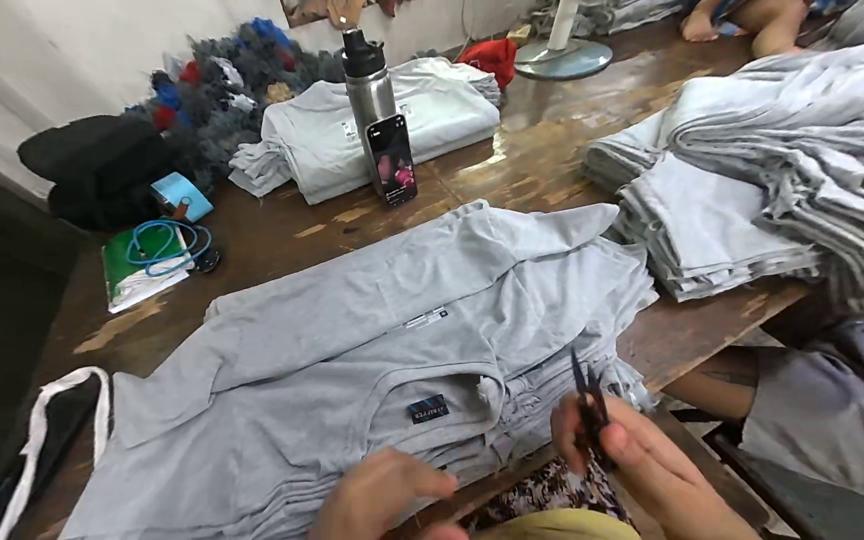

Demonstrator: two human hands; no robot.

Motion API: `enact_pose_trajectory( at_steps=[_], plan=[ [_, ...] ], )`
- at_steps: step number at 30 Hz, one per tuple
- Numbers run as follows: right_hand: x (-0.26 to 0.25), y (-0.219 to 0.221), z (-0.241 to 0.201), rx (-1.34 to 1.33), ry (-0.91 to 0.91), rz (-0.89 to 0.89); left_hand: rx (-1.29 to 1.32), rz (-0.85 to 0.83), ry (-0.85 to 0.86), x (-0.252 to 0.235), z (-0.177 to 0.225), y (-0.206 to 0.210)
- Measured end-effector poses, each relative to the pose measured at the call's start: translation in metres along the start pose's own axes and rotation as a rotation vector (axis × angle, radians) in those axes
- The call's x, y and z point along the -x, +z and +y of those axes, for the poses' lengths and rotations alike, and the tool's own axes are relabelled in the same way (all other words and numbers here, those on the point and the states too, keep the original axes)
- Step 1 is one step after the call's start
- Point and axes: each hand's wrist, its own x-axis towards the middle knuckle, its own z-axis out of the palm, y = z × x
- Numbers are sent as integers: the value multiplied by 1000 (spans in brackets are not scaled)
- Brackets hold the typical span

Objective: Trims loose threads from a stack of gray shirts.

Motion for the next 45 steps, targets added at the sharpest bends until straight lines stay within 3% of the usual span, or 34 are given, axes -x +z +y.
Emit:
enact_pose_trajectory(
  at_steps=[2,4,7,13,15,19,21,24,26,35,45],
  plan=[
    [-17,1,3,245,-41,73,-275,255,-157,-6,-4,8],
    [-34,10,8,565,-35,145,-497,380,-345,-12,-16,18],
    [-51,30,21,900,-62,221,-535,398,-506,-2,-31,19],
    [-43,30,14,892,-266,249,-504,307,-601,35,-14,-8],
    [-38,30,15,946,-351,175,-537,323,-649,34,-9,-10],
    [-33,38,31,1082,-394,-70,-513,730,-403,25,-24,3],
    [-33,36,27,1061,-375,-128,-137,899,-221,19,-35,8],
    [-40,34,11,959,-415,-169,654,943,-220,13,-26,9],
    [-46,43,2,886,-466,-171,849,940,-258,15,-21,9],
    [-88,122,17,678,-579,-287,664,861,-203,30,-21,30],
    [-96,125,20,725,-673,-321,627,729,-69,44,-35,37]
  ],
)
